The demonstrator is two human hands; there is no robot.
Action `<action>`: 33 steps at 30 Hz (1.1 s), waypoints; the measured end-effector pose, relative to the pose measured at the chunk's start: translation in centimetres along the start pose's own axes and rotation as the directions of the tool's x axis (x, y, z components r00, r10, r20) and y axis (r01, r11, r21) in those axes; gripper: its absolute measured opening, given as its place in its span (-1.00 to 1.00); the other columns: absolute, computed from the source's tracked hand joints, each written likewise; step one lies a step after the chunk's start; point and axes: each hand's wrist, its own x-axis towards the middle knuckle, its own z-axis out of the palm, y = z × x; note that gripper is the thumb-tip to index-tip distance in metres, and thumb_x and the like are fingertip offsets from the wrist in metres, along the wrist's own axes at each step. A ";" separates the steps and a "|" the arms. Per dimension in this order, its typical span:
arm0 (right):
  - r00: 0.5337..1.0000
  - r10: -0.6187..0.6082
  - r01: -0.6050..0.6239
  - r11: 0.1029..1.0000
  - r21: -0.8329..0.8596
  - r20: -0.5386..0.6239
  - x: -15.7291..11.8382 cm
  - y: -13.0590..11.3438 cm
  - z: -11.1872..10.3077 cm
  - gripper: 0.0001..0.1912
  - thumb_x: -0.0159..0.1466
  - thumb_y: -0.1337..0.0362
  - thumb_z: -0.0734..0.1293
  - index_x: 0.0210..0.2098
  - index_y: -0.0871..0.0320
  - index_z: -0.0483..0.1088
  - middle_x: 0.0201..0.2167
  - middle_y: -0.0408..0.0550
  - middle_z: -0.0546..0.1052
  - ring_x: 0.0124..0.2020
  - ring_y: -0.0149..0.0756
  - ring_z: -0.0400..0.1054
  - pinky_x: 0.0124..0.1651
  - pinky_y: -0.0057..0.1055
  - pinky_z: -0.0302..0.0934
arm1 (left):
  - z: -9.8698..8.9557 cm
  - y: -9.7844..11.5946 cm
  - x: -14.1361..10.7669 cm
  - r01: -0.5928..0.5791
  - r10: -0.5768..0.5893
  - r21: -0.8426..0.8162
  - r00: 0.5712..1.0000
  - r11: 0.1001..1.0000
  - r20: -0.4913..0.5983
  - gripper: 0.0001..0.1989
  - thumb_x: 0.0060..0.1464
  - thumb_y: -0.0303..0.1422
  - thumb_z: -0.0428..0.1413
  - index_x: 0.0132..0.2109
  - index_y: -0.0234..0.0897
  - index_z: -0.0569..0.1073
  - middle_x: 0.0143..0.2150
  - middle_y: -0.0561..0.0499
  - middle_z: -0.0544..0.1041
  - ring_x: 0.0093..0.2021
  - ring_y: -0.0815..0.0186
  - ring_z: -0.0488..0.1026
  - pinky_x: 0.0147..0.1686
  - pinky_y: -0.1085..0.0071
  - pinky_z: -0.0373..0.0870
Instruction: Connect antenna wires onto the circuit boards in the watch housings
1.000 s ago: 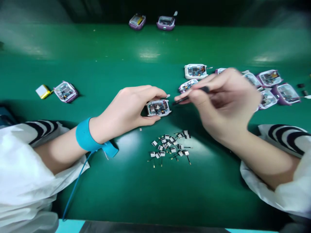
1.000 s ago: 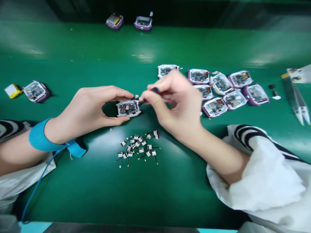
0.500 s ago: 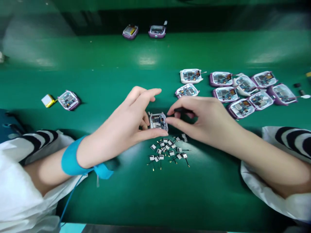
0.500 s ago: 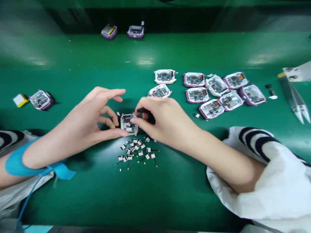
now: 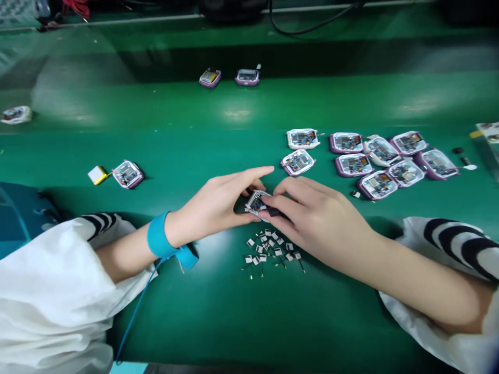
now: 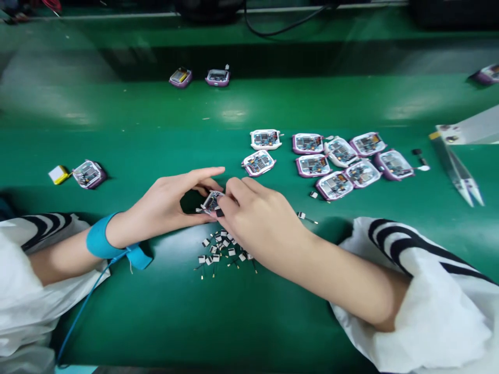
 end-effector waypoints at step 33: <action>0.965 -0.037 0.034 0.999 -0.017 -0.259 0.0 0.7 -0.3 -0.76 0.23 0.49 0.07 -0.30 0.23 0.34 -0.41 -0.07 0.47 -0.33 -0.38 0.34 -0.33 -0.42 0.28 | 1.1 2.1 -0.8 0.050 -0.053 -0.018 0.968 0.999 -0.247 -0.39 -0.19 -0.42 0.26 0.03 -0.27 0.20 -0.24 0.10 0.47 -0.31 0.50 0.44 -0.22 0.62 0.42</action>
